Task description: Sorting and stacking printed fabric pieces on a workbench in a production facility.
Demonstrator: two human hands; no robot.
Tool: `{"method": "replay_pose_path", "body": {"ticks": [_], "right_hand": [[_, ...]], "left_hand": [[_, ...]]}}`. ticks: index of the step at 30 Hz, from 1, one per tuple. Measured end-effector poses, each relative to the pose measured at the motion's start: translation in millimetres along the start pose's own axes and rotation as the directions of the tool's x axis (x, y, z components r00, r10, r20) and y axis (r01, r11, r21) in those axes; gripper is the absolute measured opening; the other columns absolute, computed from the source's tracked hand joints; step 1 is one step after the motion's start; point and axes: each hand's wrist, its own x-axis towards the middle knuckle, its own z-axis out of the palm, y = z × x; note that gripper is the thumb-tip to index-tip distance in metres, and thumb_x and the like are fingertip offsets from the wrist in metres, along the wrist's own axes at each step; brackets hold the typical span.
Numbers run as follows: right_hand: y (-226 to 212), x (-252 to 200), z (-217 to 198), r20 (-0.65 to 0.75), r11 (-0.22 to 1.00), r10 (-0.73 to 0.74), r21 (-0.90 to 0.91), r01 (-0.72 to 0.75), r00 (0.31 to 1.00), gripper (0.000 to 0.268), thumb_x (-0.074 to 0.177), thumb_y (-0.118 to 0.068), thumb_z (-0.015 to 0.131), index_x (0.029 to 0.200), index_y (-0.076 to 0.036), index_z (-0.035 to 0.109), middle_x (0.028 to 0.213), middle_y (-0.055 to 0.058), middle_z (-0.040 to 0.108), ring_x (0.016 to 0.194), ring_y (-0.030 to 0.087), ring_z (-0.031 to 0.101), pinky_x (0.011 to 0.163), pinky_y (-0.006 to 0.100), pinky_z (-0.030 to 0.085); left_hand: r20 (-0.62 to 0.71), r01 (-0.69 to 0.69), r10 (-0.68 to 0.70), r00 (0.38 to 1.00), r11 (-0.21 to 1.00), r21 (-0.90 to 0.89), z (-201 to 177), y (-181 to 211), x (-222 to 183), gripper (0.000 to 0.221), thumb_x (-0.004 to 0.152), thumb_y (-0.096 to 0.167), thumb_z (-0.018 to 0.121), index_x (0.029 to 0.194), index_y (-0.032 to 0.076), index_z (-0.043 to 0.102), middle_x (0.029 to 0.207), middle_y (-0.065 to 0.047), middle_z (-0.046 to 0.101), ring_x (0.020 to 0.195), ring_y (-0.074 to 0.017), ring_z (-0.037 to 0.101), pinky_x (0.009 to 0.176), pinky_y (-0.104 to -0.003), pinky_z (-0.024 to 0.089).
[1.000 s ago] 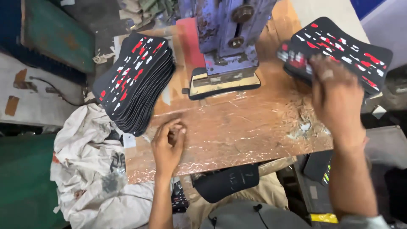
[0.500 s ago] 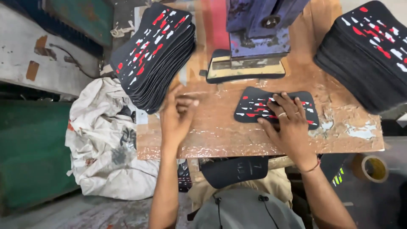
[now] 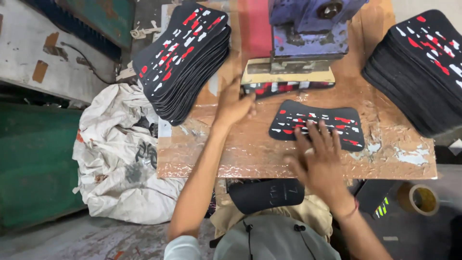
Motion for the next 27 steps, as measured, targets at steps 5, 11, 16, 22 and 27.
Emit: {"method": "replay_pose_path", "body": {"ticks": [5,11,16,22,27], "right_hand": [[5,-10,6,0.075,0.992,-0.013,-0.126,0.022,0.997,0.077,0.088,-0.054,0.060,0.147,-0.007,0.051,0.155,0.027,0.044,0.147,0.050,0.033,0.119,0.066,0.019],[19,87,26,0.088,0.990,-0.026,-0.134,0.038,0.996,0.086,0.100,-0.060,0.057,0.156,0.003,0.044,0.162,0.032,0.038,0.150,0.052,0.029,0.120,0.068,0.019],[6,109,43,0.133,0.927,-0.303,-0.188,0.324,0.944,0.074,0.096,-0.063,0.057,0.150,-0.012,0.058,0.153,0.024,0.046,0.147,0.043,0.037,0.121,0.066,0.024],[-30,118,40,0.178,0.963,-0.135,-0.210,0.171,0.975,0.070,0.092,-0.065,0.059,0.142,-0.015,0.062,0.142,0.027,0.048,0.135,0.048,0.040,0.106,0.071,0.026],[1,82,31,0.148,0.972,-0.228,-0.020,0.234,0.962,0.067,0.097,-0.050,0.059,0.149,-0.008,0.053,0.152,0.024,0.044,0.147,0.043,0.036,0.120,0.063,0.025]], "left_hand": [[0.031,-0.147,0.144,0.989,0.960,0.237,-87,-2,-104,0.056,0.092,0.003,0.068,0.146,0.003,0.051,0.122,-0.006,0.061,0.073,-0.0108,0.072,0.056,-0.026,0.059],[0.100,0.000,-0.020,0.995,0.982,0.188,-136,-21,-143,0.032,0.095,0.024,0.076,0.118,0.001,0.076,0.095,-0.002,0.078,0.081,-0.0053,0.066,0.072,-0.025,0.057],[0.028,0.114,-0.119,0.992,0.983,0.144,-112,-15,-127,0.026,0.091,0.021,0.075,0.102,-0.002,0.077,0.087,-0.001,0.077,0.074,-0.0048,0.065,0.066,-0.025,0.056],[0.073,0.059,-0.068,0.995,0.992,0.112,-117,-26,-124,0.023,0.094,0.019,0.075,0.103,-0.002,0.075,0.089,-0.001,0.077,0.077,-0.0042,0.066,0.069,-0.025,0.056],[0.034,0.092,-0.102,0.994,0.973,0.211,-113,-8,-127,0.023,0.090,0.016,0.077,0.104,-0.003,0.076,0.087,-0.003,0.077,0.075,-0.0054,0.065,0.066,-0.026,0.056]]}}
